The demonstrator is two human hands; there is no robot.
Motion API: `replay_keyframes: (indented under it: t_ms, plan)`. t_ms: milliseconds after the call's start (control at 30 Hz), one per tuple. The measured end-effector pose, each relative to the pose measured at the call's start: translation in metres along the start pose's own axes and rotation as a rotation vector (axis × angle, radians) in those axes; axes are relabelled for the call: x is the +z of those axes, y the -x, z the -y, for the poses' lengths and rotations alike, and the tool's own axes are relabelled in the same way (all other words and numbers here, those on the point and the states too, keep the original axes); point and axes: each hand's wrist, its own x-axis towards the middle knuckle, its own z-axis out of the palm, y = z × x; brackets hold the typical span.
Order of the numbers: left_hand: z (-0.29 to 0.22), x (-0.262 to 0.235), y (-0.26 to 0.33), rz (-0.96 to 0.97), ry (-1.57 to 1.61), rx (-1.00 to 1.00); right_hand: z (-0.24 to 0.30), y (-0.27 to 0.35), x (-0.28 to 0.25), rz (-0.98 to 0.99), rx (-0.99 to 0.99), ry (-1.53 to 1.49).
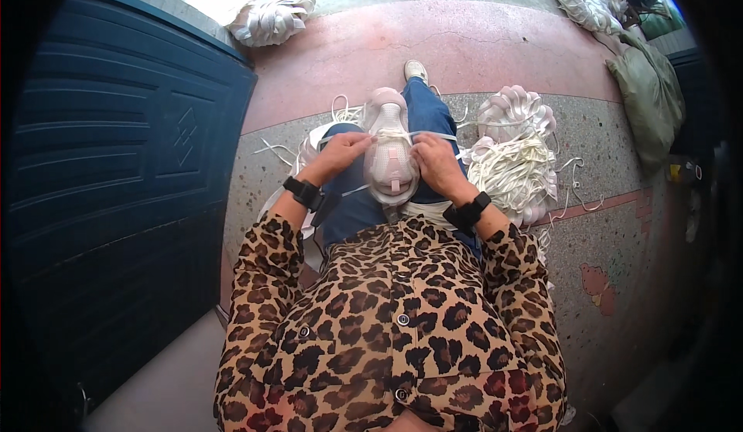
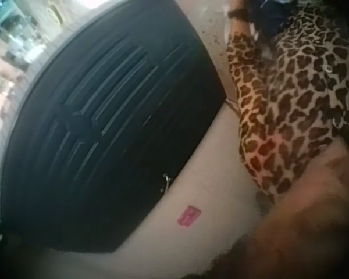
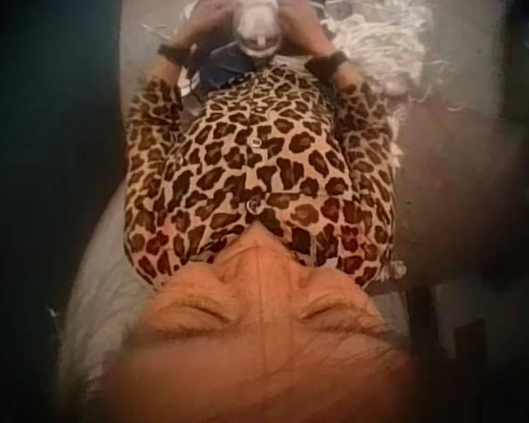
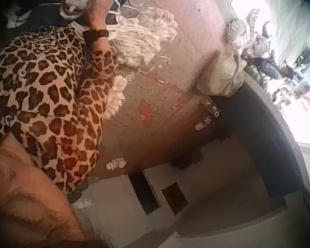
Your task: Lacing white athletic shoe uppers as part of a manufacturing process.
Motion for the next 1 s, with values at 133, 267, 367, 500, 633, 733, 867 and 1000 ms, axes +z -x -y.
replay_keyframes:
  t_ms: [133, 267, 367, 500, 633, 733, 867, 1000]
  plan:
    - [0.004, 0.005, -0.005, -0.122, -0.300, 0.256, -0.018, -0.006, 0.002, -0.063, 0.047, 0.124]
    - [0.018, 0.018, 0.011, -0.202, -0.124, 0.074, -0.026, -0.015, 0.007, -0.069, 0.038, 0.208]
    - [0.026, 0.023, 0.015, -0.252, -0.074, -0.041, -0.026, -0.021, 0.016, -0.040, 0.059, 0.266]
    - [0.019, 0.033, 0.008, -0.334, -0.214, -0.091, -0.023, -0.023, 0.022, -0.050, 0.116, 0.325]
    - [0.055, 0.035, -0.007, -0.438, -0.583, 0.237, -0.014, -0.028, 0.029, -0.055, 0.061, 0.437]
    - [0.031, 0.043, -0.018, -0.413, -0.603, 0.278, -0.016, -0.024, 0.023, -0.031, -0.021, 0.540]
    - [0.022, 0.039, -0.015, -0.420, -0.831, 0.187, -0.003, -0.032, 0.019, -0.053, -0.166, 0.583]
    - [-0.001, 0.034, -0.010, -0.339, -0.890, 0.210, -0.002, -0.036, 0.019, 0.036, -0.103, 0.517]
